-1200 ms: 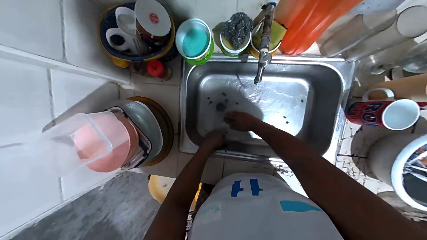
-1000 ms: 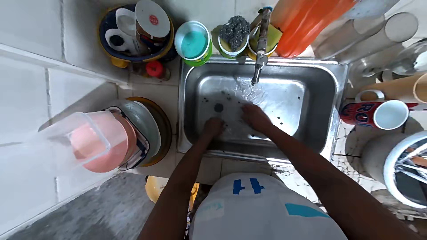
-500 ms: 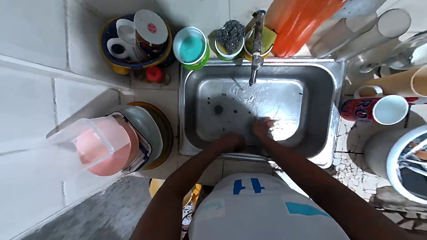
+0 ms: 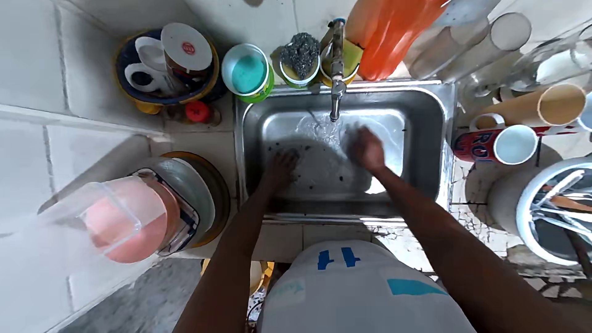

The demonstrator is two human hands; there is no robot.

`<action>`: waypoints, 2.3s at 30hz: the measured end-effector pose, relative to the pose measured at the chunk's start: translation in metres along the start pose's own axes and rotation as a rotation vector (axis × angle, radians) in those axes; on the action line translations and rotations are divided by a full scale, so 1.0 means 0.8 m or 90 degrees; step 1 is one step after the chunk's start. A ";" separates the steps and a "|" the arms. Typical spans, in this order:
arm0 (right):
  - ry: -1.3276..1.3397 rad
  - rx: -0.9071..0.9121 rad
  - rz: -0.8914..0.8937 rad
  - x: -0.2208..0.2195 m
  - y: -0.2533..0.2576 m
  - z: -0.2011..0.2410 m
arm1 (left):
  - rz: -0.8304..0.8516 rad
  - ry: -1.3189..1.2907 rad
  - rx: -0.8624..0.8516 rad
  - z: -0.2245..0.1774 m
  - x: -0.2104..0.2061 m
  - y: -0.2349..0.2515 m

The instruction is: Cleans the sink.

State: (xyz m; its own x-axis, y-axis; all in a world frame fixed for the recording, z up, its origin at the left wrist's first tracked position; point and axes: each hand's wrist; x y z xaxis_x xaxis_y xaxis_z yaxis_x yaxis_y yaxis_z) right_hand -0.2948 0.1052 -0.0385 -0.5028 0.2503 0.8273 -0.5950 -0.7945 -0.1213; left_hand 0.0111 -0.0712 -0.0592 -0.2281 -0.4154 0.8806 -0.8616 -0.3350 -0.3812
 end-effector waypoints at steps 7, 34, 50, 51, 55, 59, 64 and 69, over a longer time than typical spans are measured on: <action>-0.118 -0.130 -0.054 0.021 0.013 -0.123 | -0.106 -0.094 0.147 -0.055 0.041 0.000; -0.169 0.290 0.387 0.020 -0.094 -0.063 | -0.118 -0.113 0.342 -0.045 0.060 -0.050; -0.102 0.431 0.386 -0.112 -0.004 0.128 | -0.099 -0.534 0.533 -0.086 0.032 0.022; -0.112 0.417 0.363 -0.097 -0.002 0.126 | -0.138 -0.531 0.555 -0.086 0.043 0.021; -0.031 0.115 0.193 -0.031 -0.029 0.064 | -0.323 -0.401 0.536 -0.067 0.047 -0.003; 0.025 -0.321 0.103 -0.025 -0.068 0.019 | -0.259 -0.332 0.522 -0.040 0.009 -0.002; -0.016 -0.378 0.118 -0.083 -0.065 0.082 | -0.205 -0.438 0.449 -0.079 -0.007 0.035; 0.096 -0.052 0.294 -0.141 -0.056 0.138 | -0.222 -0.583 0.453 -0.104 0.022 0.023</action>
State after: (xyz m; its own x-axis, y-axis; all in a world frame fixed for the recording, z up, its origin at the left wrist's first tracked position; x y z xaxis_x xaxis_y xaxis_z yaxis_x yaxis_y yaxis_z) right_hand -0.1421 0.0515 -0.0662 -0.8069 -0.0357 0.5897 -0.3332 -0.7967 -0.5042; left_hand -0.0465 -0.0144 -0.0273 0.6199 -0.5578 0.5518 -0.3046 -0.8192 -0.4859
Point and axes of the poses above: each hand's wrist, its own y-axis towards the middle knuckle, its own x-axis out of the back of the hand, z = x × y, and after that the axes turned 8 degrees about -z, right-handed
